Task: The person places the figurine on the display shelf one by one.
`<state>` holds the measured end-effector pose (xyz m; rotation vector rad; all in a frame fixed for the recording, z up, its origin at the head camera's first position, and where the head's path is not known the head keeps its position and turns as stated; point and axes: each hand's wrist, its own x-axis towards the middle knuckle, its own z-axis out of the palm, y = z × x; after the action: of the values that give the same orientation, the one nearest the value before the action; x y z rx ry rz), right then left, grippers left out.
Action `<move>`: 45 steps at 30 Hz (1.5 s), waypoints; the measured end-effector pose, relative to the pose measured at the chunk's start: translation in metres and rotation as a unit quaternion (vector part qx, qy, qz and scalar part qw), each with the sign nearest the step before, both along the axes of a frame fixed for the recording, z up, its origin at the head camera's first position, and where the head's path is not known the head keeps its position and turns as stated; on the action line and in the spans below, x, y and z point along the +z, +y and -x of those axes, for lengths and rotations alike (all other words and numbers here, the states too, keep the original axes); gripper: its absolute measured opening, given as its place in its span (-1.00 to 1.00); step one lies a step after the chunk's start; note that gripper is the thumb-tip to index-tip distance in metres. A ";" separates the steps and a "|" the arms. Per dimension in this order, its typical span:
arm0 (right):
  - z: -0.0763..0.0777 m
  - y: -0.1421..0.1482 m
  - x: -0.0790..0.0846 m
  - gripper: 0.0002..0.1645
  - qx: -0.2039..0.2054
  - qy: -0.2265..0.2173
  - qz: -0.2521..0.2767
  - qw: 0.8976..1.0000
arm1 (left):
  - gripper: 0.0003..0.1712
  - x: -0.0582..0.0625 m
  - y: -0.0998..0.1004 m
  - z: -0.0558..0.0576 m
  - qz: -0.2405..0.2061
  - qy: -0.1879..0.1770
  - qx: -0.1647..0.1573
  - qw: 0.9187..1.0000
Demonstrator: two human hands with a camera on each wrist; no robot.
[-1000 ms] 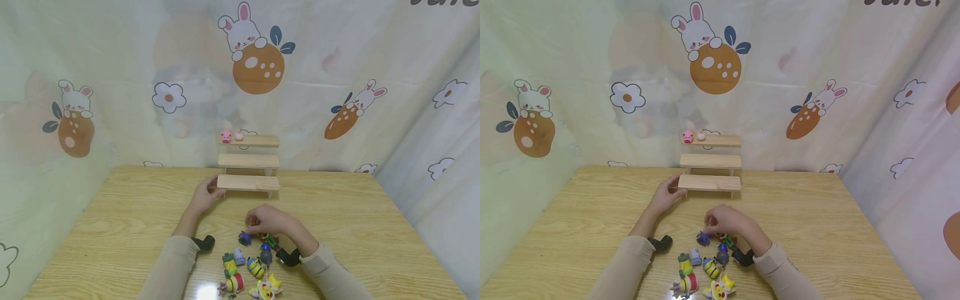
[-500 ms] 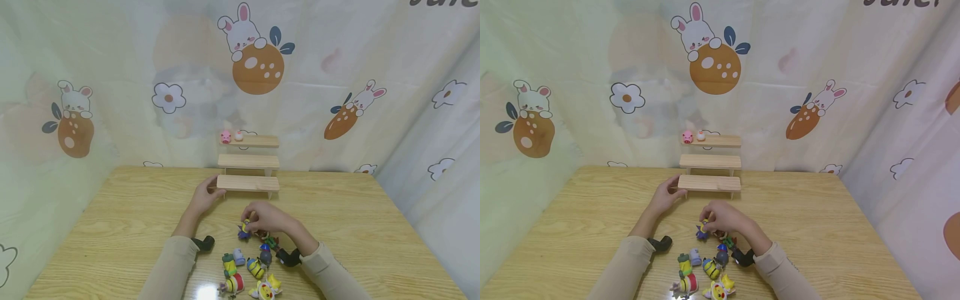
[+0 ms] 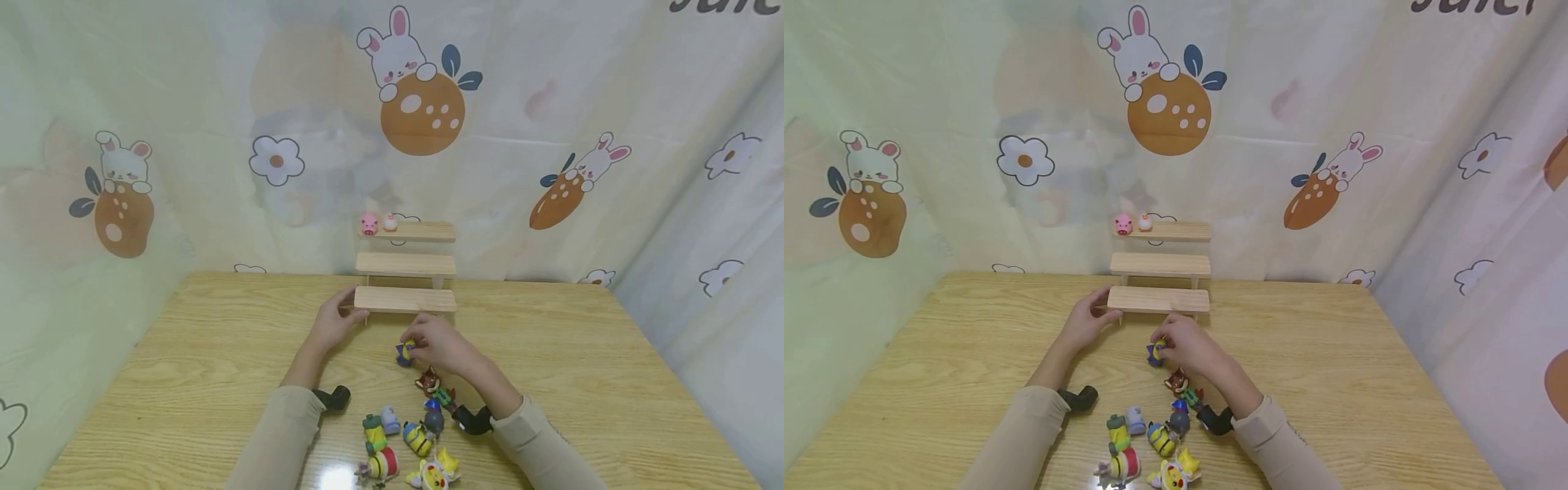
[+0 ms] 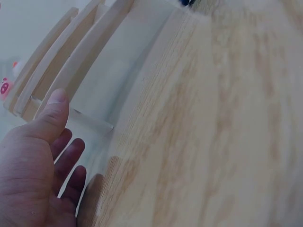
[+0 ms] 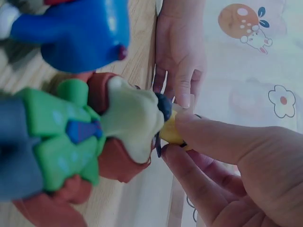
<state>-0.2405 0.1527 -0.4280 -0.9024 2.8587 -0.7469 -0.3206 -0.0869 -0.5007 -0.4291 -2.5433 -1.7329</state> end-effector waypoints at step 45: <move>0.006 0.010 0.007 -0.79 -0.068 0.007 0.031 0.997 | -0.19 -0.001 0.000 0.002 -0.002 -0.001 0.000 1.000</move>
<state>-0.2466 0.1625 -0.4211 -0.7271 2.9482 -0.8505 -0.3222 -0.0866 -0.5018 -0.4266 -2.5403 -1.7379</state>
